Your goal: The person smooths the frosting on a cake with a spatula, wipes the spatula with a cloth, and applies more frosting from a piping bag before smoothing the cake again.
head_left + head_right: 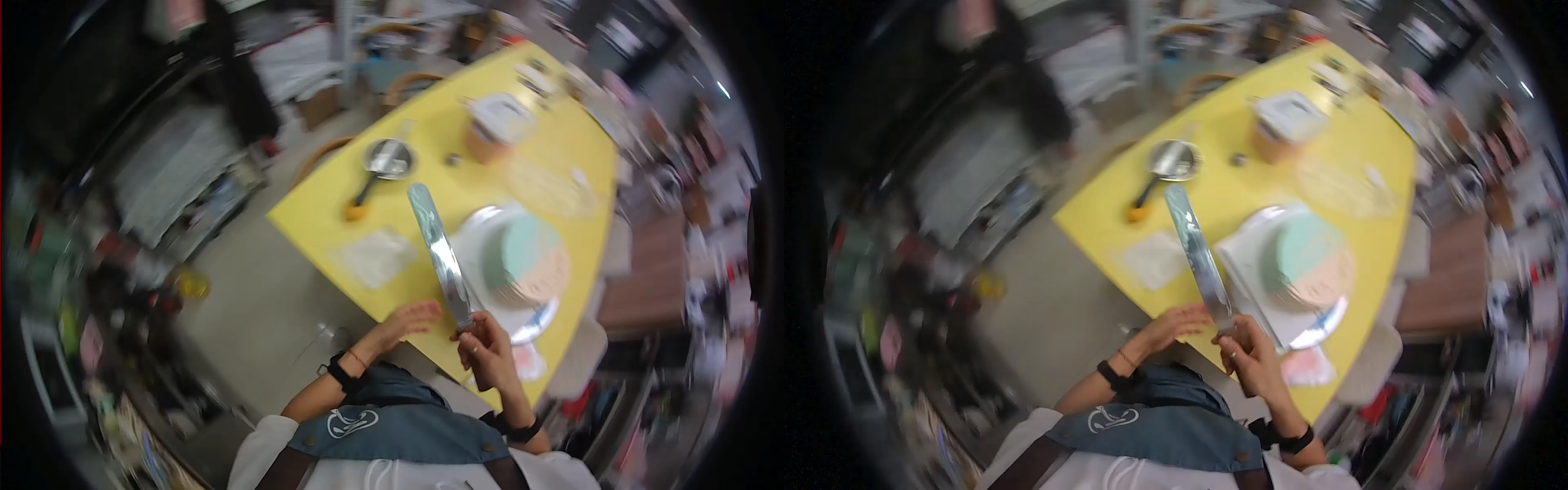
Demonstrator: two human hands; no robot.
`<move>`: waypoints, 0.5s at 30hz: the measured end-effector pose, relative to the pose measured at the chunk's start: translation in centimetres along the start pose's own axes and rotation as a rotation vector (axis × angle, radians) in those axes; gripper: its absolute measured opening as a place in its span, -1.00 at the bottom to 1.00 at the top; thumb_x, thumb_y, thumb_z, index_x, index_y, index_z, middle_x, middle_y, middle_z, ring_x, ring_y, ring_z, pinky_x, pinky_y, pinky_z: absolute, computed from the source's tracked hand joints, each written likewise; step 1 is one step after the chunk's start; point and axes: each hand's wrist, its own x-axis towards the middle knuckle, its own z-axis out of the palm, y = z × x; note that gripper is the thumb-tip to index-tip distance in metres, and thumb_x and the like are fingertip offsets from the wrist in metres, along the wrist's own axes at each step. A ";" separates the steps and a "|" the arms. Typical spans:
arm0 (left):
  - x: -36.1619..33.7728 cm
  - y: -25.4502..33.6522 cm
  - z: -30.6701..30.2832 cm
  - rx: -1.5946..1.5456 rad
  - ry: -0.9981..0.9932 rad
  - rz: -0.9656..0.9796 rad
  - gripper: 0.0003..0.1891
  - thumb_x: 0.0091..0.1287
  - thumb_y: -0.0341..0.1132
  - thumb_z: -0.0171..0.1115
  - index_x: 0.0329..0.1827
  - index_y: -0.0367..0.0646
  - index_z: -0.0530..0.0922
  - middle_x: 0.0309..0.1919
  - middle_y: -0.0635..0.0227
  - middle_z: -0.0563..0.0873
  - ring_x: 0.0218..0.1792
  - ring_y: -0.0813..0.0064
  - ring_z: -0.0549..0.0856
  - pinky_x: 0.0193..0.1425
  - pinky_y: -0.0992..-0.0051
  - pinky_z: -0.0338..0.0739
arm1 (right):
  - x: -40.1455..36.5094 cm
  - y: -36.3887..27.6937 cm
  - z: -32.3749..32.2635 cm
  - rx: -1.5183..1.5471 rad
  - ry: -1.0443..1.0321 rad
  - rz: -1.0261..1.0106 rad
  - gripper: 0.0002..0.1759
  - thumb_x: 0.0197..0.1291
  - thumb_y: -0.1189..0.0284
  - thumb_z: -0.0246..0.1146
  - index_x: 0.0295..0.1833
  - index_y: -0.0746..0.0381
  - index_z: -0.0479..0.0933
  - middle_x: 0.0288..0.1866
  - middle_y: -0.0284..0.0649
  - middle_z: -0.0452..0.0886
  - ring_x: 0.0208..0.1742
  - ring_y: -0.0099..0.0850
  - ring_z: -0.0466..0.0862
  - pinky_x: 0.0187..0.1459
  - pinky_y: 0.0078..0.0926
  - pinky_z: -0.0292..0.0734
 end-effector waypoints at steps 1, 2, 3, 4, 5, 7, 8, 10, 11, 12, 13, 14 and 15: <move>-2.8 0.8 0.4 -0.088 -0.113 0.051 -0.53 0.38 -0.20 -0.03 0.27 -0.28 0.25 0.11 0.18 0.49 0.11 0.36 0.51 0.19 0.39 0.38 | 1.4 0.7 1.1 0.034 -0.116 0.044 -0.62 0.17 0.52 0.14 0.08 0.28 0.23 -0.37 -0.21 0.50 -0.54 -0.55 0.47 -0.59 -0.63 0.38; -6.1 2.4 1.8 0.008 -0.058 0.047 -0.49 0.39 -0.15 -0.05 0.30 -0.26 0.22 0.13 0.21 0.47 0.15 0.37 0.48 0.23 0.38 0.34 | 2.4 1.9 2.1 -0.003 -0.153 0.059 -0.60 0.18 0.49 0.15 0.10 0.27 0.23 -0.33 -0.19 0.51 -0.54 -0.55 0.48 -0.58 -0.63 0.40; -9.0 3.3 2.6 -0.033 -0.084 0.098 -0.49 0.40 -0.14 -0.08 0.33 -0.24 0.19 0.17 0.23 0.43 0.19 0.37 0.43 0.25 0.36 0.31 | 3.2 2.8 3.5 -0.036 -0.179 0.045 -0.58 0.18 0.49 0.11 0.14 0.25 0.21 -0.33 -0.21 0.50 -0.55 -0.53 0.48 -0.61 -0.62 0.39; -11.6 3.5 3.2 -0.034 -0.054 0.174 -0.48 0.41 -0.14 -0.10 0.36 -0.22 0.16 0.19 0.23 0.40 0.22 0.37 0.39 0.25 0.35 0.31 | 3.6 3.0 5.2 -0.033 -0.263 0.058 -0.54 0.16 0.51 0.07 0.19 0.24 0.18 -0.32 -0.23 0.49 -0.50 -0.53 0.50 -0.54 -0.62 0.42; -14.1 3.4 3.6 -0.050 0.006 0.239 -0.46 0.41 -0.11 -0.10 0.36 -0.22 0.15 0.19 0.25 0.40 0.22 0.37 0.40 0.26 0.35 0.31 | 3.7 2.9 7.2 -0.028 -0.333 0.066 -0.50 0.14 0.53 0.03 0.23 0.23 0.15 -0.32 -0.25 0.48 -0.45 -0.52 0.51 -0.48 -0.61 0.46; -17.8 2.4 4.3 -0.107 0.233 0.382 -0.47 0.40 -0.08 -0.08 0.33 -0.20 0.21 0.13 0.30 0.45 0.16 0.44 0.45 0.22 0.40 0.34 | 3.1 3.1 11.3 -0.009 -0.478 0.010 -0.36 0.05 0.57 -0.05 0.33 0.21 0.06 -0.27 -0.24 0.49 -0.31 -0.50 0.52 -0.26 -0.61 0.47; -19.6 2.1 4.1 -0.095 0.318 0.431 -0.48 0.40 -0.07 -0.07 0.31 -0.19 0.23 0.10 0.33 0.47 0.13 0.47 0.46 0.20 0.43 0.35 | 2.3 2.6 13.2 -0.056 -0.586 0.007 -0.24 0.01 0.55 -0.07 0.41 0.19 -0.05 -0.23 -0.21 0.49 -0.21 -0.49 0.51 -0.12 -0.62 0.43; -23.0 1.0 3.6 -0.066 0.438 0.511 -0.51 0.39 -0.07 -0.04 0.28 -0.17 0.29 0.03 0.39 0.50 0.08 0.54 0.48 0.14 0.49 0.37 | 0.7 4.6 17.4 -0.123 -0.714 -0.154 -0.23 0.03 0.60 -0.09 0.43 0.17 -0.10 -0.24 -0.18 0.50 -0.27 -0.48 0.50 -0.19 -0.60 0.44; -24.4 0.5 3.3 -0.081 0.473 0.552 -0.53 0.39 -0.07 -0.03 0.25 -0.16 0.31 -0.01 0.42 0.51 0.02 0.59 0.48 0.08 0.53 0.37 | 0.2 5.2 19.1 -0.170 -0.766 -0.238 -0.23 0.05 0.63 -0.10 0.44 0.16 -0.12 -0.25 -0.17 0.51 -0.31 -0.47 0.50 -0.22 -0.59 0.44; -26.5 0.1 2.7 -0.090 0.505 0.595 -0.55 0.38 -0.08 -0.02 0.22 -0.16 0.34 -0.06 0.46 0.52 -0.04 0.64 0.48 0.01 0.57 0.37 | -1.3 5.5 21.4 -0.191 -0.815 -0.212 -0.22 0.07 0.66 -0.11 0.45 0.17 -0.15 -0.22 -0.17 0.49 -0.19 -0.44 0.48 -0.05 -0.57 0.38; -28.9 0.1 2.4 -0.097 0.537 0.636 -0.57 0.38 -0.08 -0.01 0.20 -0.15 0.37 -0.11 0.50 0.53 -0.10 0.68 0.48 -0.05 0.61 0.38 | -2.6 6.1 23.7 -0.170 -0.840 -0.151 -0.22 0.10 0.69 -0.09 0.45 0.20 -0.17 -0.17 -0.16 0.49 -0.16 -0.45 0.49 -0.05 -0.56 0.39; -31.6 0.2 2.7 -0.151 0.601 0.730 -0.60 0.38 -0.11 0.01 0.16 -0.16 0.41 -0.21 0.57 0.52 -0.25 0.76 0.43 -0.22 0.67 0.31 | -3.6 7.0 26.1 -0.165 -0.888 -0.202 -0.23 0.12 0.69 -0.10 0.45 0.20 -0.19 -0.15 -0.15 0.49 -0.13 -0.44 0.49 -0.04 -0.54 0.40; -34.4 -0.1 2.4 -0.152 0.649 0.783 -0.61 0.38 -0.11 0.01 0.14 -0.17 0.42 -0.24 0.57 0.52 -0.28 0.77 0.42 -0.25 0.67 0.30 | -4.9 7.9 28.7 -0.157 -0.936 -0.249 -0.24 0.15 0.69 -0.10 0.45 0.20 -0.22 -0.12 -0.14 0.49 -0.09 -0.43 0.49 -0.03 -0.52 0.41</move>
